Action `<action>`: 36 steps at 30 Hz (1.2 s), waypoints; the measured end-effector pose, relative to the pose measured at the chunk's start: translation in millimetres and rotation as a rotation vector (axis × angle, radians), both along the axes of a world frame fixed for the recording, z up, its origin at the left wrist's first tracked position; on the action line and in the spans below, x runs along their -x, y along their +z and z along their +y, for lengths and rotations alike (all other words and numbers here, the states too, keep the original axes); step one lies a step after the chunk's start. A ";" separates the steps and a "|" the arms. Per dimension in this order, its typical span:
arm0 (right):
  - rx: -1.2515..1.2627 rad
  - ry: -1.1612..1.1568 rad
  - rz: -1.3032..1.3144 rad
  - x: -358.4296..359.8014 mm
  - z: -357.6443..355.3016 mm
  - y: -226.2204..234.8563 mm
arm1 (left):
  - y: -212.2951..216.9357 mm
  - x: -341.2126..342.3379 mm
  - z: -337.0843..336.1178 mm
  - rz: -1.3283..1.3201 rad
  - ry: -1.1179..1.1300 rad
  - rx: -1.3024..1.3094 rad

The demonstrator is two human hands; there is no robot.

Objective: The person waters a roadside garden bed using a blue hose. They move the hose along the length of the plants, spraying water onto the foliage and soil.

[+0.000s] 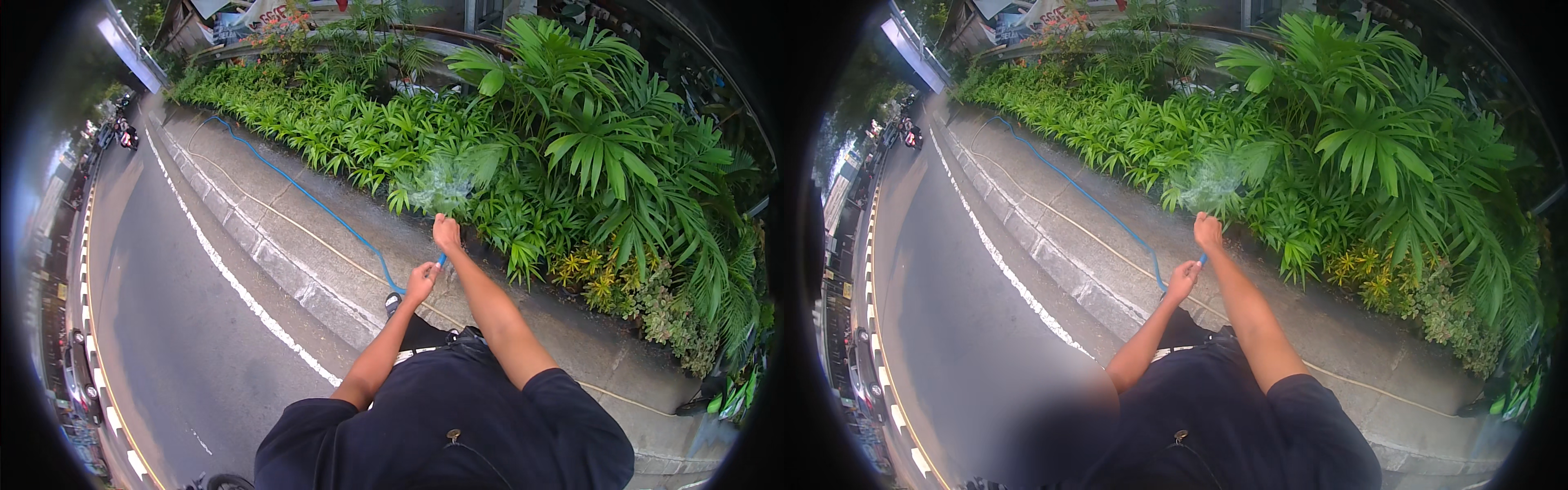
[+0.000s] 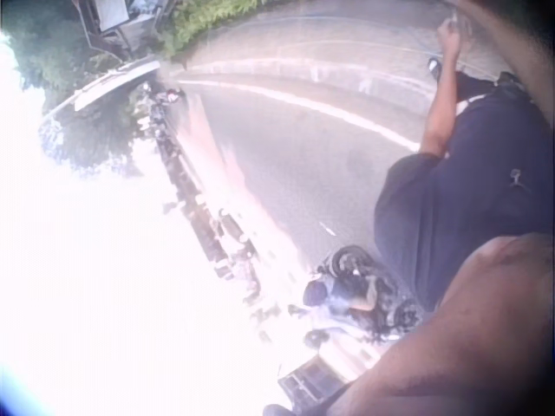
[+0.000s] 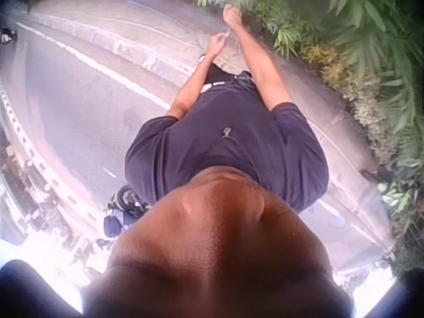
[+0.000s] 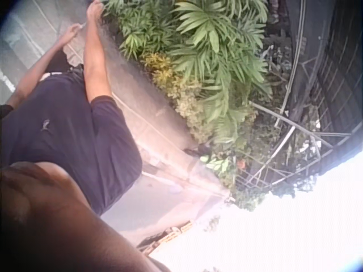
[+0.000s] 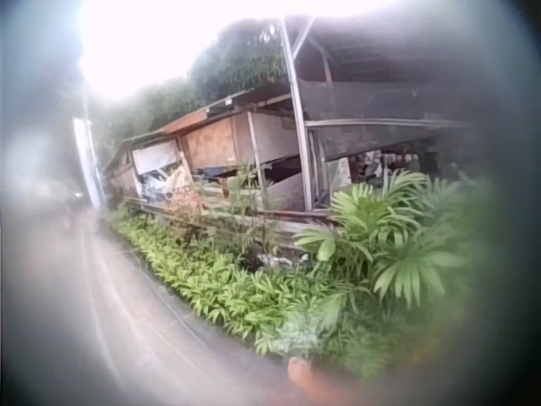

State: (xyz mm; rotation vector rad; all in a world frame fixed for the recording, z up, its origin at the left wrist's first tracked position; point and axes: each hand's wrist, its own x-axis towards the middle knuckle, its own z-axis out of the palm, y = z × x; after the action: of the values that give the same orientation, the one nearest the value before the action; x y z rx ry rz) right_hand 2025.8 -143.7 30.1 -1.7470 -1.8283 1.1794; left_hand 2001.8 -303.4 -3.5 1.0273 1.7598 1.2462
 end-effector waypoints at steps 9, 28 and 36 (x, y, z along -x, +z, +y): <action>0.084 -0.009 0.002 -16.5 -10.3 7.8 | 23.6 -3.8 -11.3 -0.041 -0.117 0.025; 0.047 -0.425 -0.274 -236.6 -52.4 4.0 | -13.2 -80.3 -16.5 -0.011 -0.865 0.102; 0.098 -0.452 -0.189 -283.7 -25.5 -18.1 | -32.5 -91.7 -11.8 0.301 -0.817 0.122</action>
State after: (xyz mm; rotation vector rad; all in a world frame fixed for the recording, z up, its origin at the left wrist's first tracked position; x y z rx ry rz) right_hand 2309.5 -169.3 12.0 -2.2392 -1.3717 0.9591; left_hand 2093.5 -315.2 -36.0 1.6868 1.3466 0.4823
